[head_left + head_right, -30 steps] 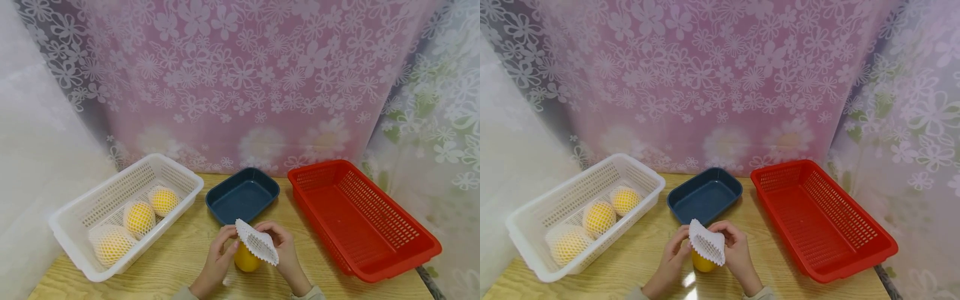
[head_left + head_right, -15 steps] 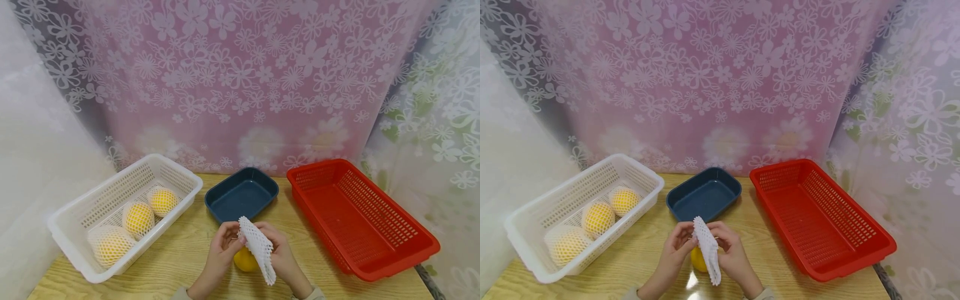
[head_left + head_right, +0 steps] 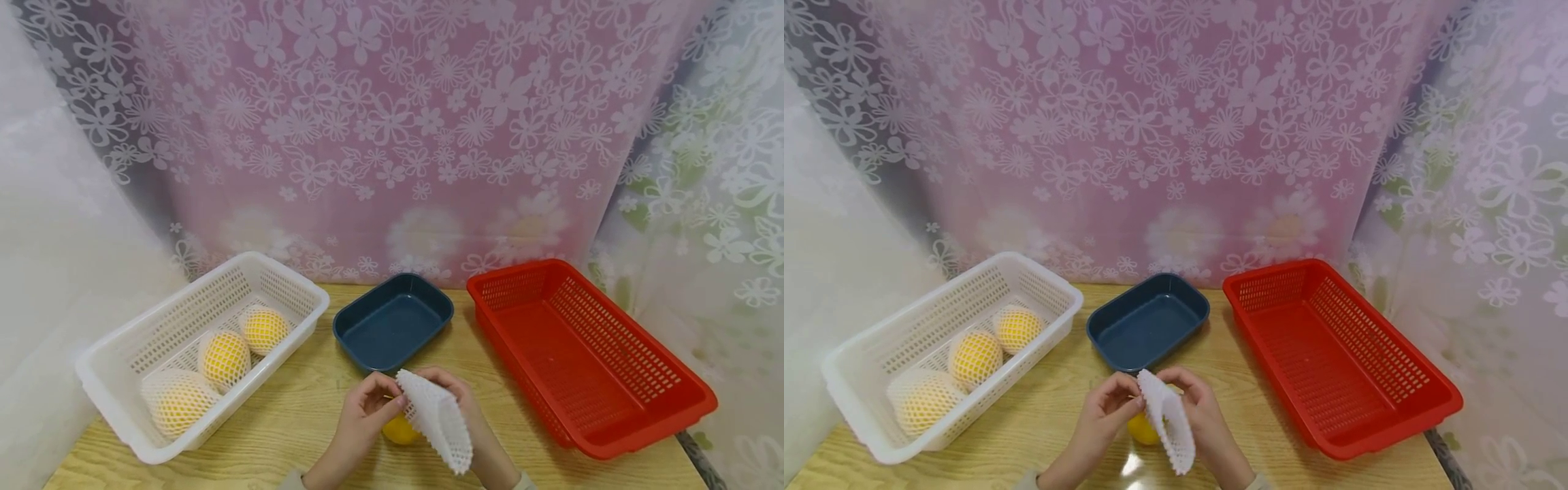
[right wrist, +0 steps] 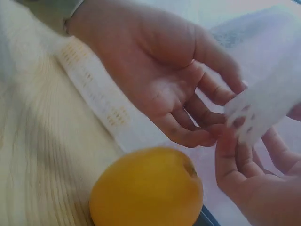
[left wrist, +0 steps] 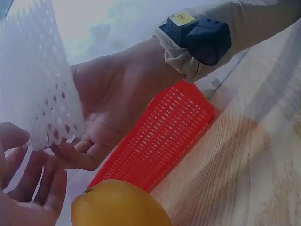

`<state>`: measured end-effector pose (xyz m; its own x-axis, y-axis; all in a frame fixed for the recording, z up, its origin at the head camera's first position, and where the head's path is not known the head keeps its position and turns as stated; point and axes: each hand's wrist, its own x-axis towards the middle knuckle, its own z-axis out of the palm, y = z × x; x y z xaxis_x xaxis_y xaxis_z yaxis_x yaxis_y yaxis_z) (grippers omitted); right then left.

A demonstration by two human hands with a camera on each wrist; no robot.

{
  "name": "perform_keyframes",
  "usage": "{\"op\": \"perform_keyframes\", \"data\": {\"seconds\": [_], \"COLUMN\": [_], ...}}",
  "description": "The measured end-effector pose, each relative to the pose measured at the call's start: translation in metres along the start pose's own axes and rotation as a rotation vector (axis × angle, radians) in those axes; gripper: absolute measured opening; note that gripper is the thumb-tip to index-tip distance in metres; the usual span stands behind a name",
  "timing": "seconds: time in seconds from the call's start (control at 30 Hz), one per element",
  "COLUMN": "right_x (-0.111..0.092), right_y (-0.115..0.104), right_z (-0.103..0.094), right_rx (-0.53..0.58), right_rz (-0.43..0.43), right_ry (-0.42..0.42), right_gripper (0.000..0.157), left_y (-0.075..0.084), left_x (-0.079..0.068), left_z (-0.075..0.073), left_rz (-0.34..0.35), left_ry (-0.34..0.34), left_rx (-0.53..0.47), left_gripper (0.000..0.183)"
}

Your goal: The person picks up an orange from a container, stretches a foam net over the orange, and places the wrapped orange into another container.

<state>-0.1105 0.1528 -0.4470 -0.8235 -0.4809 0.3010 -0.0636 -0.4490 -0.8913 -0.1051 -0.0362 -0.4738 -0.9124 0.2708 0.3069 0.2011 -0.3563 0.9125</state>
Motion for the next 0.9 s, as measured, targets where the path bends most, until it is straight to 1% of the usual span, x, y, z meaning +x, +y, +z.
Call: {"op": "perform_keyframes", "data": {"seconds": [0.07, 0.13, 0.2, 0.3, 0.37, 0.43, 0.5, 0.53, 0.6, 0.67, 0.7, 0.77, 0.8, 0.87, 0.9], "right_x": [-0.002, -0.004, -0.004, -0.003, -0.002, 0.000, 0.000, 0.000, -0.002, -0.004, -0.005, -0.007, -0.007, -0.008, -0.008], "right_y": [0.003, 0.004, 0.004, 0.006, 0.007, 0.008, 0.008, 0.007, 0.004, 0.001, -0.001, -0.003, -0.004, -0.005, -0.005], "right_z": [-0.002, -0.002, -0.003, -0.006, -0.011, -0.017, -0.021, -0.021, -0.020, -0.017, -0.016, -0.014, -0.014, -0.014, -0.014], "right_rx": [0.034, 0.073, 0.086, 0.086, 0.095, 0.100, 0.122, 0.126, 0.112, 0.112, 0.114, 0.152, 0.184, 0.230, 0.255], "right_rz": [0.029, 0.029, 0.013, -0.051, -0.119, -0.194, -0.217, -0.208, -0.125, 0.007, 0.069, 0.192, 0.234, 0.287, 0.299], "right_ry": [0.027, 0.042, 0.054, 0.056, 0.040, 0.000, -0.026, -0.032, -0.023, -0.006, -0.013, -0.039, -0.066, -0.125, -0.155], "right_gripper": [0.037, 0.036, 0.033, 0.032, 0.035, 0.039, 0.040, 0.040, 0.036, 0.034, 0.034, 0.034, 0.035, 0.036, 0.037], "left_y": [0.001, 0.003, 0.005, 0.009, 0.011, 0.013, 0.015, 0.015, 0.016, 0.016, 0.017, 0.018, 0.018, 0.019, 0.019], "left_x": [0.000, -0.001, -0.002, -0.003, -0.005, -0.006, -0.006, -0.007, -0.006, -0.006, -0.005, -0.004, -0.004, -0.003, -0.003], "left_z": [-0.001, -0.002, -0.002, -0.002, -0.003, -0.003, -0.005, -0.006, -0.008, -0.010, -0.011, -0.012, -0.013, -0.014, -0.014], "left_rz": [-0.007, -0.021, -0.045, -0.096, -0.132, -0.163, -0.174, -0.170, -0.150, -0.135, -0.133, -0.142, -0.152, -0.174, -0.184], "left_ry": [-0.011, -0.022, -0.028, -0.044, -0.063, -0.090, -0.123, -0.145, -0.193, -0.242, -0.262, -0.288, -0.294, -0.291, -0.283], "left_rx": [-0.050, -0.119, -0.180, -0.264, -0.325, -0.412, -0.521, -0.579, -0.683, -0.776, -0.811, -0.855, -0.870, -0.883, -0.880], "left_gripper": [0.011, 0.003, 0.010, 0.019, 0.020, 0.022, 0.025, 0.027, 0.032, 0.037, 0.038, 0.038, 0.037, 0.036, 0.035]}}
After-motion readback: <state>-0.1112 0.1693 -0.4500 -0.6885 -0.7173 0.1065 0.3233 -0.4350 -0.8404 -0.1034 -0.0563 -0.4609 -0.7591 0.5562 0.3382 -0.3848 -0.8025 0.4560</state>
